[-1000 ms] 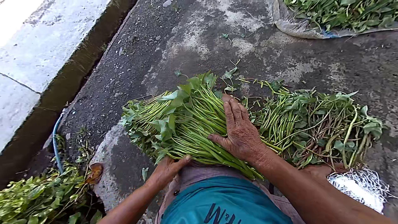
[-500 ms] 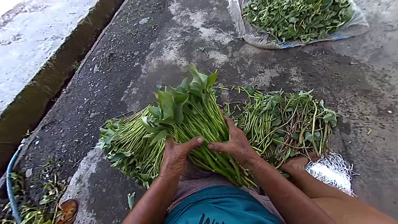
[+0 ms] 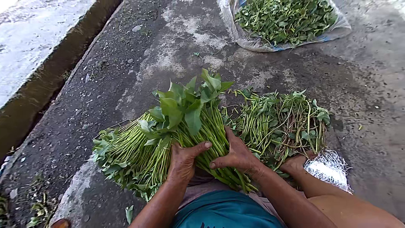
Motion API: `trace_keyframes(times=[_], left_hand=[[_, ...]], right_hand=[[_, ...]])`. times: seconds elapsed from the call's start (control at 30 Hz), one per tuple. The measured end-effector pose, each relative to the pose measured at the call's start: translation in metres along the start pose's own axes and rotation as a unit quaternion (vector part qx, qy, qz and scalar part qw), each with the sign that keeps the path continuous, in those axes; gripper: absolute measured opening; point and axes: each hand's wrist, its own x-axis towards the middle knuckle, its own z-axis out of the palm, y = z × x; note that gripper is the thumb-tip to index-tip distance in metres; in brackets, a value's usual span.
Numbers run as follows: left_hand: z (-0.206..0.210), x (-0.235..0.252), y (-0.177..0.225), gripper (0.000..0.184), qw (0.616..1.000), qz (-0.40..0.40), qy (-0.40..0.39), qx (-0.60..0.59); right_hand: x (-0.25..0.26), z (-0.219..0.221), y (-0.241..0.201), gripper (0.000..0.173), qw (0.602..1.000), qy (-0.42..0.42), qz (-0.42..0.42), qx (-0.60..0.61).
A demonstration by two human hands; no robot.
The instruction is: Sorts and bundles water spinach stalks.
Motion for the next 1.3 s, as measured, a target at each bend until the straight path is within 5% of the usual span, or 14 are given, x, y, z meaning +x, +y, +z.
trace_keyframes(times=[0.3, 0.43, 0.57, 0.77, 1.0, 1.13, 1.3], left_hand=[[-0.042, -0.019, 0.008, 0.091, 0.959, 0.071, -0.093, 0.259], [-0.042, -0.019, 0.001, 0.085, 0.979, 0.047, -0.162, 0.113], [-0.024, -0.014, -0.005, 0.081, 0.993, 0.003, -0.112, -0.022], [0.0, 0.004, 0.009, 0.091, 0.996, 0.001, -0.079, -0.04], [0.042, 0.053, -0.012, 0.042, 0.953, 0.06, -0.248, -0.166], [0.067, 0.076, -0.028, 0.03, 0.93, 0.076, -0.302, -0.195], [0.06, 0.07, -0.027, 0.04, 0.957, 0.041, -0.23, -0.171]], right_hand=[[-0.01, 0.011, 0.005, 0.121, 0.989, 0.057, -0.11, -0.075], [-0.011, 0.01, 0.006, 0.119, 0.987, 0.059, -0.131, -0.067], [-0.013, 0.006, 0.004, 0.121, 0.987, 0.068, -0.134, -0.061], [-0.01, -0.013, 0.002, 0.104, 0.987, 0.074, -0.127, -0.071], [0.008, -0.068, -0.005, 0.095, 0.97, 0.109, -0.196, -0.098], [0.021, -0.09, 0.013, 0.102, 0.958, 0.133, -0.245, -0.063], [0.03, -0.052, 0.045, 0.104, 0.957, 0.114, -0.25, 0.097]])
